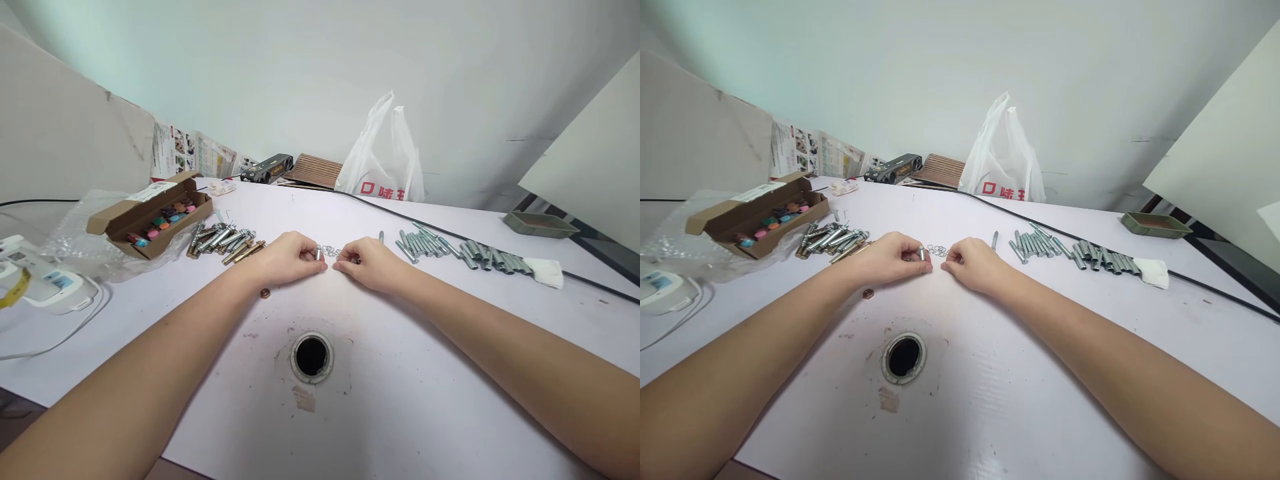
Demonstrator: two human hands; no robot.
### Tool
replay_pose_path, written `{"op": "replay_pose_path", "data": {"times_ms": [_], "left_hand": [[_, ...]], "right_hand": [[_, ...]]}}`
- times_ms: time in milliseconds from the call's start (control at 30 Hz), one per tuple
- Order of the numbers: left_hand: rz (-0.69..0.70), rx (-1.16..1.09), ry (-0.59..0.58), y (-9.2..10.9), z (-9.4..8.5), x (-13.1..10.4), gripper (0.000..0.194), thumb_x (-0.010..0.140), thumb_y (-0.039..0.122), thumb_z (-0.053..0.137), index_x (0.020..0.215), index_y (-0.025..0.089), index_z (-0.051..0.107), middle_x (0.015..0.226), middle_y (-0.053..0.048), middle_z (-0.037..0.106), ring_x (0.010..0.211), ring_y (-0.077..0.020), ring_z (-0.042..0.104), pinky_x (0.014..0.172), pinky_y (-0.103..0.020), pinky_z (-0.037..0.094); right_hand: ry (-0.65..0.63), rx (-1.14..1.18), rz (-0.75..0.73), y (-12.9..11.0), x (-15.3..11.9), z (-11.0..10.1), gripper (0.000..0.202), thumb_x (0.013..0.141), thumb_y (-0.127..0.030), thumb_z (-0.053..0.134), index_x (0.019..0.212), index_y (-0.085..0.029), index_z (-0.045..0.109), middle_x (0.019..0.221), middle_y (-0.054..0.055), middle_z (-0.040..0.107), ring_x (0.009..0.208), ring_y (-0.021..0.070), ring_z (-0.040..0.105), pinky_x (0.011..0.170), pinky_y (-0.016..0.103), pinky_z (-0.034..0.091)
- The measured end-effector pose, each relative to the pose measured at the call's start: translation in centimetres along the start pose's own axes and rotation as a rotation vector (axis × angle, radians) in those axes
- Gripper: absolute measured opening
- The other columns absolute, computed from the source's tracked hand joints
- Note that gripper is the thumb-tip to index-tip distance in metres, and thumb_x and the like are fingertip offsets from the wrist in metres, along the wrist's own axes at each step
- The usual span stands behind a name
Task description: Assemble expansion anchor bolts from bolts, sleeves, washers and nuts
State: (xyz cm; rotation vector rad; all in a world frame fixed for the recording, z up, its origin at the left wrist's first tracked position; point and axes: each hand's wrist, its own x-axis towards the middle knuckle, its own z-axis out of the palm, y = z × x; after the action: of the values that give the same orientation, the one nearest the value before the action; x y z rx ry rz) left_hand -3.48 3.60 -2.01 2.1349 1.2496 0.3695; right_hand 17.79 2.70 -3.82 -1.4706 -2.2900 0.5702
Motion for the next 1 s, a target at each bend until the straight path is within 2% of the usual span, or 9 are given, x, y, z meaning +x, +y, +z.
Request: {"op": "replay_pose_path", "data": {"times_ms": [200,400,533,633,733,867,1000], "left_hand": [[0.088,0.051,0.011,-0.8,0.6,0.6,0.032,0.077,0.046,0.059,0.085,0.016,0.068,0.062,0.002,0.055,0.056,-0.0094,0.045,0.047,-0.021,0.033],[0.052,0.062,-0.031,-0.3,0.1,0.3,0.029,0.077,0.043,0.059,0.088,0.018,0.070,0.064,0.003,0.058,0.054,-0.0085,0.046,0.046,-0.020,0.034],[0.013,0.071,-0.060,-0.1,-0.2,-0.1,0.027,0.076,0.042,0.060,0.091,0.021,0.069,0.069,0.002,0.062,0.053,-0.0093,0.050,0.045,-0.020,0.036],[-0.050,0.046,-0.109,-0.3,-0.5,-0.3,0.032,0.076,0.044,0.058,0.098,0.022,0.066,0.077,0.001,0.065,0.052,-0.0119,0.054,0.042,-0.022,0.037],[-0.053,0.028,-0.133,-0.4,-1.5,-0.6,0.036,0.074,0.039,0.059,0.105,0.021,0.064,0.078,0.000,0.065,0.051,-0.0127,0.054,0.041,-0.023,0.036],[-0.012,0.060,-0.104,-0.4,-3.1,-0.9,0.039,0.069,0.026,0.059,0.107,0.021,0.065,0.073,0.001,0.065,0.057,-0.0117,0.055,0.050,-0.022,0.041],[-0.042,0.066,-0.088,-0.4,-4.1,-1.2,0.041,0.068,0.023,0.057,0.108,0.020,0.065,0.069,0.001,0.062,0.054,-0.0109,0.052,0.046,-0.022,0.037]], "right_hand": [[0.028,-0.039,-0.026,0.0,0.0,0.3,0.021,0.084,-0.033,0.056,0.077,-0.018,0.068,0.078,0.000,0.066,0.068,0.0106,0.054,0.063,0.024,0.037],[0.042,-0.073,-0.032,0.2,0.0,0.3,0.021,0.084,-0.033,0.055,0.078,-0.018,0.069,0.077,0.000,0.067,0.068,0.0114,0.055,0.062,0.026,0.038],[0.048,-0.064,-0.068,0.6,0.1,-0.9,0.022,0.084,-0.033,0.055,0.086,-0.023,0.075,0.084,0.000,0.069,0.074,0.0129,0.058,0.067,0.026,0.041],[0.129,-0.016,-0.011,1.2,0.2,-2.5,0.021,0.082,-0.034,0.057,0.086,-0.024,0.075,0.085,-0.001,0.069,0.076,0.0137,0.060,0.069,0.027,0.043],[0.204,0.013,0.039,1.9,0.2,-3.4,0.022,0.082,-0.036,0.057,0.084,-0.024,0.075,0.088,-0.001,0.069,0.081,0.0146,0.060,0.073,0.028,0.044],[0.216,-0.012,0.047,1.8,-0.2,-2.5,0.023,0.081,-0.034,0.054,0.085,-0.022,0.073,0.087,-0.001,0.068,0.080,0.0151,0.059,0.072,0.028,0.043],[0.085,0.005,-0.124,0.0,-0.9,-0.4,0.036,0.077,-0.023,0.052,0.109,-0.020,0.068,0.094,-0.002,0.067,0.088,0.0136,0.058,0.078,0.026,0.043]]}}
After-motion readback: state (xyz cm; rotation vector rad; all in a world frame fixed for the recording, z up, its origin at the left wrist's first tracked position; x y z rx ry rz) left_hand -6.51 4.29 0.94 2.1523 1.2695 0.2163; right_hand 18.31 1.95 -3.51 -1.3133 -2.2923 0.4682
